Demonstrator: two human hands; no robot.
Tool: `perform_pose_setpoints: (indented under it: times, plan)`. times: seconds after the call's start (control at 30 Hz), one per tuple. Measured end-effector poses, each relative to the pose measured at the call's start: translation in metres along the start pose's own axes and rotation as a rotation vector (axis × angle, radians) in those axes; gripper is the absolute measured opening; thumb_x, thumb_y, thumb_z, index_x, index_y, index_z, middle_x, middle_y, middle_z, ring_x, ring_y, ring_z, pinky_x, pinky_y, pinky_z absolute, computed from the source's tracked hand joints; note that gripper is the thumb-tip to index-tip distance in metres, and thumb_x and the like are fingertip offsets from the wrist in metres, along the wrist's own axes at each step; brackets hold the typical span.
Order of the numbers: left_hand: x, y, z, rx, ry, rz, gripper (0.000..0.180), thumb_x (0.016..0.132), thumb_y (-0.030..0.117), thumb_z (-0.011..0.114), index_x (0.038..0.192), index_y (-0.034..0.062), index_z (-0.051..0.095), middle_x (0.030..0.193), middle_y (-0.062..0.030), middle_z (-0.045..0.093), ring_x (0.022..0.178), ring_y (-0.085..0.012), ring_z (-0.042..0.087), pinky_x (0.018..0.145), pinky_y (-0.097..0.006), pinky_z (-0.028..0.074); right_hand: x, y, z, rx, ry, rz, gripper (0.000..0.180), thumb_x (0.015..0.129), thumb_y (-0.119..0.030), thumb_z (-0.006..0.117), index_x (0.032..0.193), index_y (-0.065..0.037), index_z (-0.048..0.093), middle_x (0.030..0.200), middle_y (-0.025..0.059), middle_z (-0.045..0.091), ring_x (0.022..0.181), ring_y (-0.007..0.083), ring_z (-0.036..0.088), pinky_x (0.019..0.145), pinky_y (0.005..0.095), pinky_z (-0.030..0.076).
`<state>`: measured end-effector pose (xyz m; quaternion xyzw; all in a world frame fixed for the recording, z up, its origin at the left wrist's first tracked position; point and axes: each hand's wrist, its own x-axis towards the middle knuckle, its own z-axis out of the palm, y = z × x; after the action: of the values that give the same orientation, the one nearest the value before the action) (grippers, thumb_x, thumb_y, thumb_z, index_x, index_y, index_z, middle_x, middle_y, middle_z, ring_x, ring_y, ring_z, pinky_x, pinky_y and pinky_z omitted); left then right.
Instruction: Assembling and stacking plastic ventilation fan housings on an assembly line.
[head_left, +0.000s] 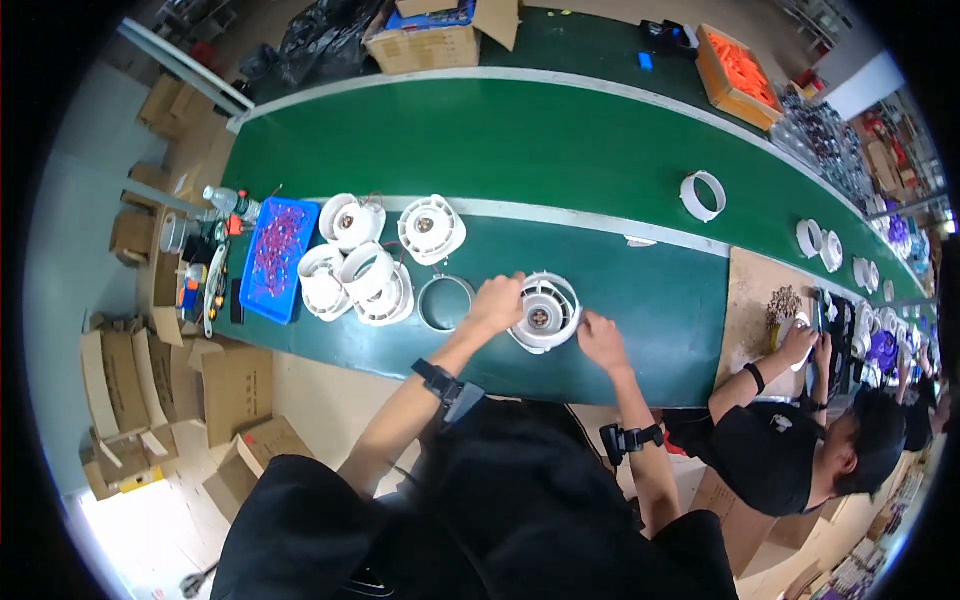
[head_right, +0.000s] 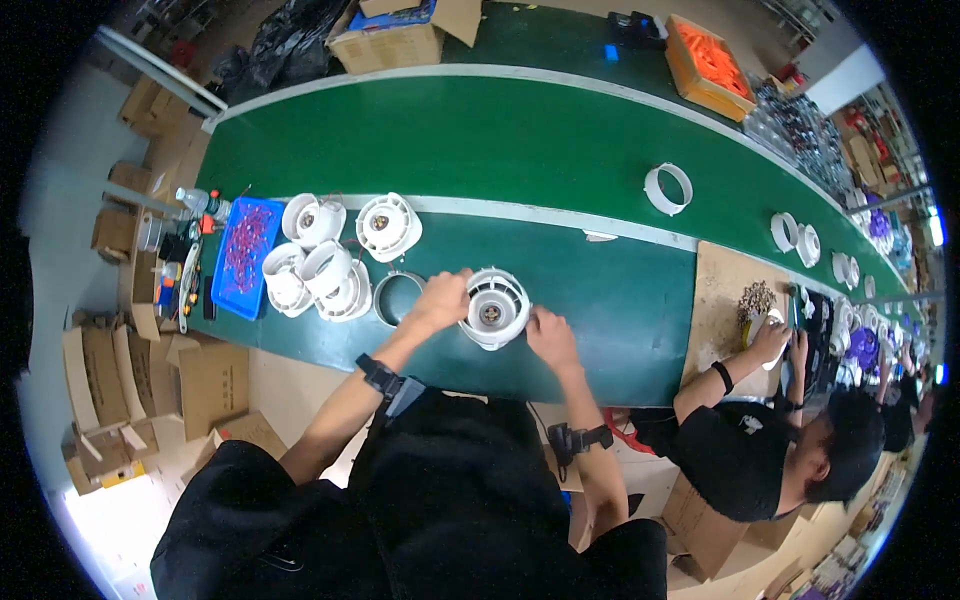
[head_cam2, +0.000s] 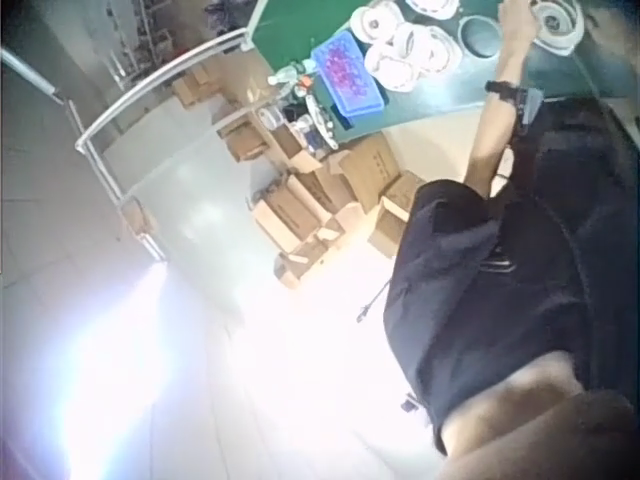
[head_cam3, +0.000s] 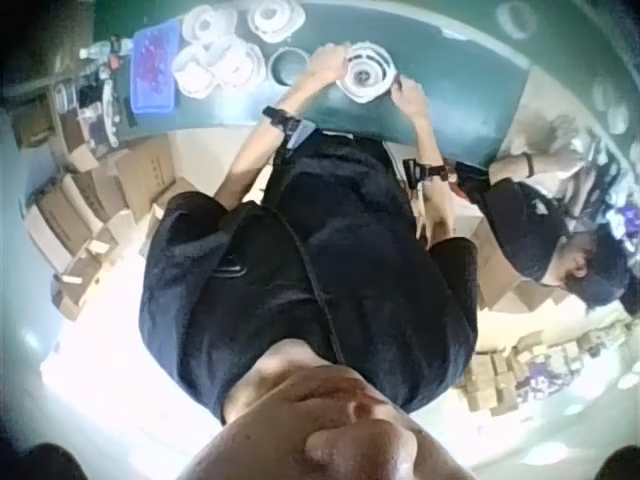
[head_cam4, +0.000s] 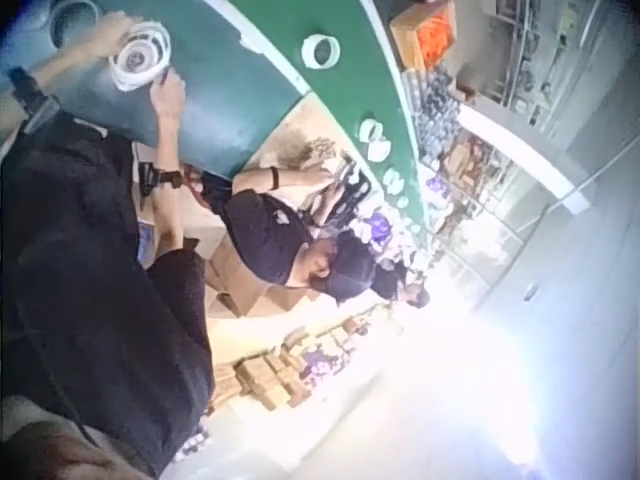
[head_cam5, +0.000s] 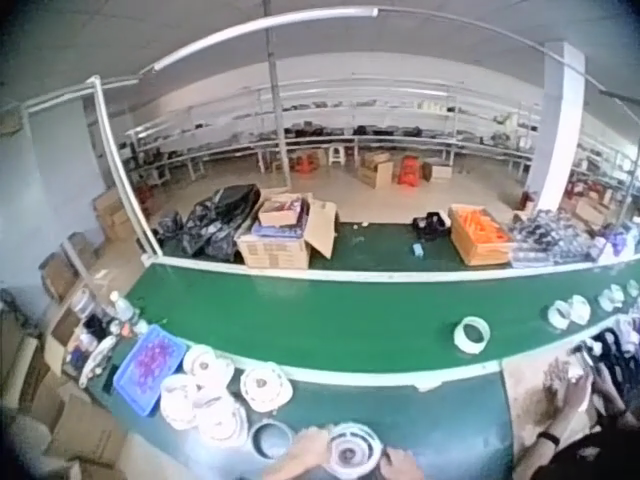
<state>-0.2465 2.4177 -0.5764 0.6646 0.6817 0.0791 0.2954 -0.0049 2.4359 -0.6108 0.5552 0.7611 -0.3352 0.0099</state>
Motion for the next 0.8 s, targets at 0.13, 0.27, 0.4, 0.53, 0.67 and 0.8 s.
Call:
perform_pose_setpoints:
  times: [0.13, 0.27, 0.4, 0.53, 0.67, 0.8]
  plan:
    - [-0.030, 0.026, -0.044, -0.270, 0.379, 0.045, 0.030, 0.083, 0.006, 0.054, 0.112, -0.0015, 0.054, 0.071, -0.0254, 0.063, 0.068, -0.0431, 0.064, 0.063, -0.051, 0.052, -0.007, -0.023, -0.040, 1.022, -0.136, -0.067, 0.043, 0.094, -0.033, 0.045, 0.123, -0.003, 0.053, 0.100, 0.0175, 0.066, 0.094, 0.0278, 0.065, 0.078, 0.0432, 0.053]
    - [-0.044, 0.049, -0.057, -0.403, 0.396, -0.046, 0.022, 0.087, 0.013, 0.058, 0.105, 0.0021, 0.058, 0.060, -0.0204, 0.060, 0.059, -0.0390, 0.062, 0.055, -0.046, 0.051, -0.010, -0.045, -0.071, 1.630, -0.330, -0.037, 0.060, 0.099, -0.045, 0.036, 0.139, 0.000, 0.034, 0.116, 0.0189, 0.061, 0.103, 0.0277, 0.062, 0.080, 0.0395, 0.054]
    - [-0.050, 0.042, -0.034, -0.001, 0.489, 0.018, 0.019, 0.086, 0.010, 0.059, 0.104, 0.0072, 0.061, 0.060, -0.0175, 0.061, 0.058, -0.0374, 0.063, 0.055, -0.045, 0.052, -0.003, -0.059, -0.102, 1.314, -0.553, -0.376, 0.047, 0.095, -0.023, 0.055, 0.134, 0.000, 0.043, 0.107, 0.0143, 0.066, 0.095, 0.0216, 0.066, 0.084, 0.0329, 0.052]
    - [-0.030, 0.051, -0.031, -0.260, 0.355, 0.147, 0.017, 0.087, 0.009, 0.059, 0.102, 0.0051, 0.063, 0.084, -0.0157, 0.069, 0.074, -0.0325, 0.068, 0.063, -0.042, 0.056, 0.009, -0.033, -0.063, 1.184, -0.519, -0.286, 0.025, 0.093, -0.006, 0.058, 0.116, 0.001, 0.056, 0.100, 0.0071, 0.068, 0.090, 0.0094, 0.063, 0.078, 0.0244, 0.048]
    - [-0.016, 0.045, -0.028, -0.993, 0.135, 0.144, 0.034, 0.090, 0.013, 0.063, 0.121, -0.0002, 0.058, 0.115, -0.0099, 0.063, 0.108, -0.0154, 0.057, 0.084, -0.031, 0.051, 0.007, -0.041, -0.048, 1.235, -0.317, -0.226, 0.027, 0.093, -0.003, 0.057, 0.119, 0.001, 0.051, 0.096, 0.0053, 0.067, 0.085, 0.0068, 0.061, 0.073, 0.0223, 0.048]
    - [-0.003, 0.043, -0.002, -1.005, 0.202, 0.201, 0.051, 0.088, 0.016, 0.068, 0.132, 0.0057, 0.044, 0.106, -0.0088, 0.064, 0.099, -0.0140, 0.060, 0.079, -0.030, 0.052, 0.008, -0.042, -0.045, 1.109, -0.339, -0.313, 0.031, 0.094, -0.003, 0.056, 0.123, -0.001, 0.046, 0.090, 0.0023, 0.063, 0.078, 0.0049, 0.059, 0.062, 0.0203, 0.045]
